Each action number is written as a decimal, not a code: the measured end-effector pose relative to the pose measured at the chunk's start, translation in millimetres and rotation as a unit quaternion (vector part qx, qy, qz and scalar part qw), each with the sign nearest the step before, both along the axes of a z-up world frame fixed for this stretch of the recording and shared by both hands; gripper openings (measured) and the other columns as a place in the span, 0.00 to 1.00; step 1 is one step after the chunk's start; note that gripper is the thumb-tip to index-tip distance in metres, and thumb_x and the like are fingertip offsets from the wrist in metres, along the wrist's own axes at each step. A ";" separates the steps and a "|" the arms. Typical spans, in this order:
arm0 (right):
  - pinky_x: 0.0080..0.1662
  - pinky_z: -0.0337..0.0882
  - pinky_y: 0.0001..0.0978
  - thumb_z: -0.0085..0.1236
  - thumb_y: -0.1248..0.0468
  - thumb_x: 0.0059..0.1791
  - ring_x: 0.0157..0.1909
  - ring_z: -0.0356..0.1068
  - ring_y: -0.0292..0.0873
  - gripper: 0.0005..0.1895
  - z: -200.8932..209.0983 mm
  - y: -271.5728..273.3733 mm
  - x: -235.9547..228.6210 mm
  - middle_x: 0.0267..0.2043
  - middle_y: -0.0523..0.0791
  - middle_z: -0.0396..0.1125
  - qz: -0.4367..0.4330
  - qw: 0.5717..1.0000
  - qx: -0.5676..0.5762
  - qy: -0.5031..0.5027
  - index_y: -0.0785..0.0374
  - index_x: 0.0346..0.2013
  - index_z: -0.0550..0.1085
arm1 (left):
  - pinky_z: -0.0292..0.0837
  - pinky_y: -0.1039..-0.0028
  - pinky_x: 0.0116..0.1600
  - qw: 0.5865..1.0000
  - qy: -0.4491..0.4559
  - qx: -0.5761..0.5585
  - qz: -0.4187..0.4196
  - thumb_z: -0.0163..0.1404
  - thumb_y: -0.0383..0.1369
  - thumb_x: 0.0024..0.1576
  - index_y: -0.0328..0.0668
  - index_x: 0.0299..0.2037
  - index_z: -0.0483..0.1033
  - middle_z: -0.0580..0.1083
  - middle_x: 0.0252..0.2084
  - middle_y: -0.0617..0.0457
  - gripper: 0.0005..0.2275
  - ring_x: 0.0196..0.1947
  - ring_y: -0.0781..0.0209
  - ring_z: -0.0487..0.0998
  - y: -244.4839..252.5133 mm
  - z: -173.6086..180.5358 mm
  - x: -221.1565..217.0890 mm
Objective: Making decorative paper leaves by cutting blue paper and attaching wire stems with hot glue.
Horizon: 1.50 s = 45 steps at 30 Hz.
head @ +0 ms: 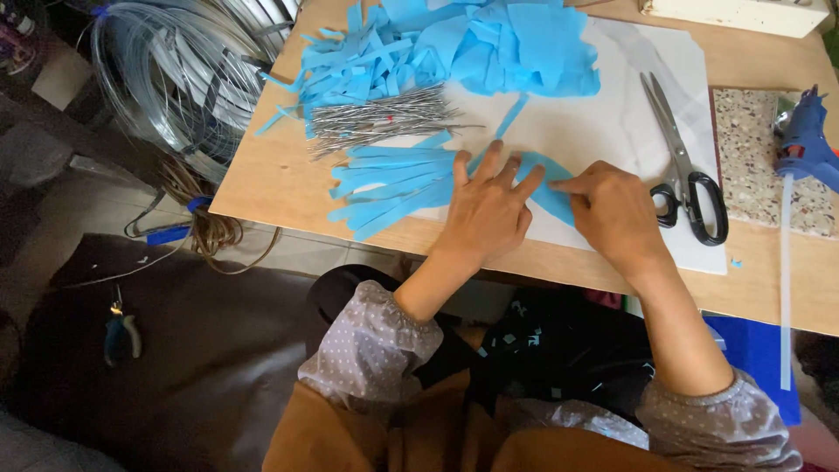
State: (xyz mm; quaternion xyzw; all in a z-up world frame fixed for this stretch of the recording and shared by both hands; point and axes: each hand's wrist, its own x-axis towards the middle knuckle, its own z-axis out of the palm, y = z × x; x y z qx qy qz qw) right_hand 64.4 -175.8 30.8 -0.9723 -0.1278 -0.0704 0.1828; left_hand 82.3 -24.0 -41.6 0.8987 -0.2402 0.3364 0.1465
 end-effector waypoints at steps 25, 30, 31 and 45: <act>0.37 0.70 0.50 0.42 0.68 0.44 0.37 0.68 0.59 0.15 -3.4 3.0 -5.8 0.35 0.49 0.65 -0.026 0.994 -0.101 0.043 0.55 0.40 0.75 | 0.44 0.50 0.50 1.000 0.021 0.016 0.008 0.41 0.37 0.46 0.53 0.45 0.71 0.68 0.47 0.53 0.16 0.55 0.52 0.59 -6.8 -1.7 -4.0; 0.40 0.68 0.55 0.44 0.66 0.44 0.41 0.66 0.63 0.13 -5.2 -14.5 3.1 0.36 0.53 0.66 0.007 0.995 -0.061 0.076 0.56 0.39 0.75 | 0.44 0.47 0.50 0.999 -0.036 0.028 -0.001 0.41 0.38 0.45 0.57 0.41 0.73 0.71 0.47 0.52 0.14 0.56 0.46 0.61 4.0 -9.0 22.6; 0.38 0.68 0.53 0.44 0.67 0.44 0.39 0.66 0.62 0.13 -6.5 -17.6 3.5 0.34 0.54 0.67 0.016 0.997 -0.042 0.063 0.57 0.40 0.75 | 0.43 0.48 0.51 0.999 -0.027 0.031 -0.012 0.41 0.38 0.45 0.57 0.39 0.73 0.71 0.47 0.53 0.13 0.56 0.47 0.60 6.2 -3.7 24.7; 0.35 0.68 0.46 0.43 0.67 0.45 0.34 0.68 0.60 0.14 3.3 -15.0 -13.1 0.30 0.55 0.69 0.031 0.994 0.064 0.083 0.61 0.42 0.74 | 0.40 0.47 0.54 0.996 -0.041 0.058 -0.059 0.43 0.33 0.45 0.52 0.39 0.73 0.66 0.53 0.49 0.12 0.59 0.47 0.56 6.6 9.3 32.1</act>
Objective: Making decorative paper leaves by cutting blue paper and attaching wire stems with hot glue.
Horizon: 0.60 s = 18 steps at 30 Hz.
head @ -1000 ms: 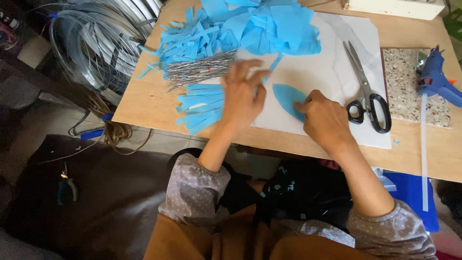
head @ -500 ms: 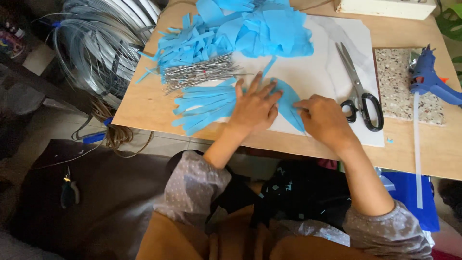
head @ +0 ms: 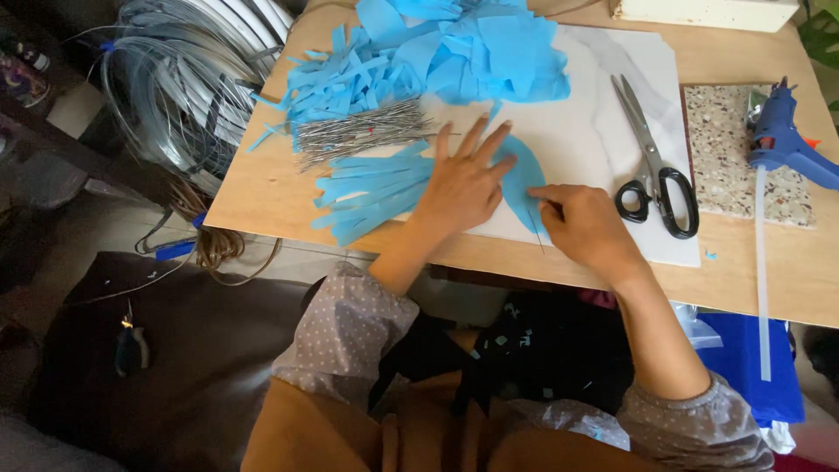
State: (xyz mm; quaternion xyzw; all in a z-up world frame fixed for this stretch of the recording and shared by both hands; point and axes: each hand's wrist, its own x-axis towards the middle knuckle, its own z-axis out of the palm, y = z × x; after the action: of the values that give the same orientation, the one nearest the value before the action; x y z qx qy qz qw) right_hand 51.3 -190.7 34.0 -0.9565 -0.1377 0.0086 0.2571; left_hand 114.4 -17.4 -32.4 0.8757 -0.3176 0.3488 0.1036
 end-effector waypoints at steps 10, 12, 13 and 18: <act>0.15 0.61 0.28 0.43 0.72 0.46 0.14 0.57 0.40 0.10 -24.9 -18.0 18.5 0.23 0.53 0.62 -0.022 0.961 0.272 0.048 0.70 0.41 0.68 | 0.50 0.59 0.56 0.998 0.038 -0.032 -0.040 0.49 0.31 0.42 0.45 0.31 0.75 0.72 0.32 0.53 0.08 0.37 0.60 0.74 -23.0 -5.5 -6.7; 0.15 0.61 0.28 0.42 0.73 0.46 0.15 0.55 0.38 0.10 -25.6 -16.7 17.6 0.23 0.53 0.60 -0.017 0.951 0.306 0.048 0.71 0.42 0.66 | 0.51 0.58 0.56 0.998 0.035 -0.044 -0.042 0.50 0.32 0.41 0.44 0.29 0.75 0.72 0.29 0.53 0.07 0.33 0.59 0.75 -25.6 -3.8 -5.2; 0.16 0.62 0.28 0.43 0.73 0.46 0.15 0.58 0.39 0.10 -24.4 -15.0 16.6 0.23 0.53 0.61 -0.012 0.951 0.307 0.036 0.71 0.41 0.66 | 0.50 0.58 0.56 0.998 0.015 -0.046 -0.037 0.50 0.30 0.42 0.45 0.26 0.74 0.71 0.25 0.54 0.03 0.29 0.61 0.74 -26.8 -3.7 -2.7; 0.17 0.67 0.34 0.44 0.71 0.48 0.20 0.66 0.46 0.07 -17.2 -14.6 -14.2 0.24 0.53 0.65 -0.059 0.975 0.199 -0.078 0.69 0.38 0.68 | 0.51 0.58 0.54 0.997 -0.002 -0.077 -0.020 0.50 0.28 0.43 0.47 0.20 0.72 0.68 0.17 0.57 0.02 0.21 0.64 0.72 -27.6 0.0 -1.1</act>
State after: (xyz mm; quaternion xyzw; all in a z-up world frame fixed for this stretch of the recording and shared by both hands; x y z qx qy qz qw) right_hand 37.1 -205.4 16.8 -0.8902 -0.0993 -0.1092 0.4311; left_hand 113.3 -45.0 -32.4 0.8579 -0.3071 0.3719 0.1772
